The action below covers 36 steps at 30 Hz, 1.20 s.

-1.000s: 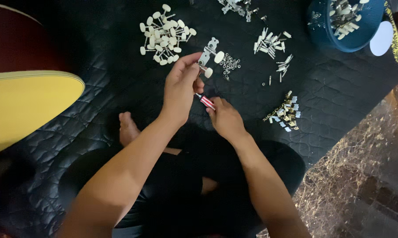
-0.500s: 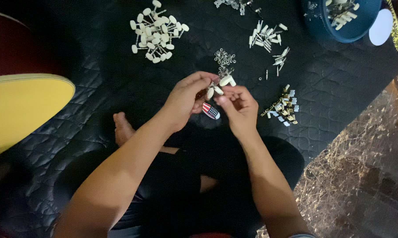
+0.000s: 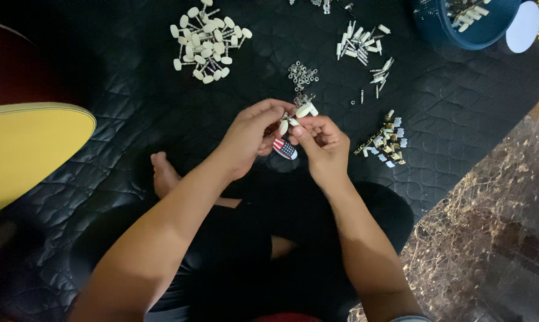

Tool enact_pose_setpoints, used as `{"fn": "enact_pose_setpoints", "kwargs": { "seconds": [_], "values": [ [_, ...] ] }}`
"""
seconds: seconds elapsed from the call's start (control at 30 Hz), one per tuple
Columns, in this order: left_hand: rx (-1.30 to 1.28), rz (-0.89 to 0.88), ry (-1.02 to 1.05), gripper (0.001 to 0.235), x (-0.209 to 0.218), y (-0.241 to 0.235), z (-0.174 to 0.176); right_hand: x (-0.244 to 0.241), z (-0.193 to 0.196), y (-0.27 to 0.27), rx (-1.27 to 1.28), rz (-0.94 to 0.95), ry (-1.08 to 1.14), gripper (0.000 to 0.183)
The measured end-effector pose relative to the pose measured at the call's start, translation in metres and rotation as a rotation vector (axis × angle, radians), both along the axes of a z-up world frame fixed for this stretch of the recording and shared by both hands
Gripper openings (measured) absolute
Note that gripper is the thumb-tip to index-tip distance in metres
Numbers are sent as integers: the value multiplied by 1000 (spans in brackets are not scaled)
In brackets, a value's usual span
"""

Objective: The person assembles guitar tuning machines by inserting white plastic posts into metal tuner bodies, adding washers, and tightening screws with a screwdriver. The person handles multiple tuners one at a time, picking parts from piles on the floor.

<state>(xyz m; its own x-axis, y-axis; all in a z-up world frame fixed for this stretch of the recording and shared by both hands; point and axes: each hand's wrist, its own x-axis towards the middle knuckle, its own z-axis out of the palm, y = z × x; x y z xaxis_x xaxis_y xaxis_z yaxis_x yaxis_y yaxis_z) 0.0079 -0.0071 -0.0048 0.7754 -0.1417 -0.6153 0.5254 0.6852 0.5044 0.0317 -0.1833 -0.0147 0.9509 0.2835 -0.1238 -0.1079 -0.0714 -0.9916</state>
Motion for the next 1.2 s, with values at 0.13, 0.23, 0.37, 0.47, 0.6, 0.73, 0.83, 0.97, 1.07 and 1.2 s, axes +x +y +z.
{"fn": "enact_pose_setpoints", "kwargs": {
  "seconds": [0.13, 0.23, 0.37, 0.47, 0.6, 0.73, 0.83, 0.97, 1.07, 1.2],
  "values": [
    [58, -38, -2, 31, 1, 1, -1, 3, -7, -1, -5, -20, 63, 18],
    [105, -90, -25, 33, 0, 0, -12, 6, -17, -1, 16, -26, 131, 15],
    [169, 20, 4, 38, 2, 3, -10, 9, -16, 3, -368, 167, 35, 30],
    [233, 90, 18, 45, 3, 9, 2, 3, -16, 7, -623, 281, -83, 29],
    [296, 123, -30, 54, 2, 10, 10, 4, -2, 9, -745, 389, -263, 22],
    [270, 164, -41, 50, 3, 7, -2, 7, 1, 9, -756, 402, -294, 24],
    [330, 133, -18, 45, 2, 6, 2, 9, 8, 10, -657, 287, -281, 25],
    [632, -45, -178, 43, -3, 1, -7, 13, -10, -6, -198, 121, -42, 44],
    [806, -123, -329, 43, -6, 0, -5, 17, -14, -11, -62, 80, -4, 56],
    [1077, -237, -526, 41, -9, 0, 6, 17, -16, -8, 23, -27, 89, 50]
  ]
}}
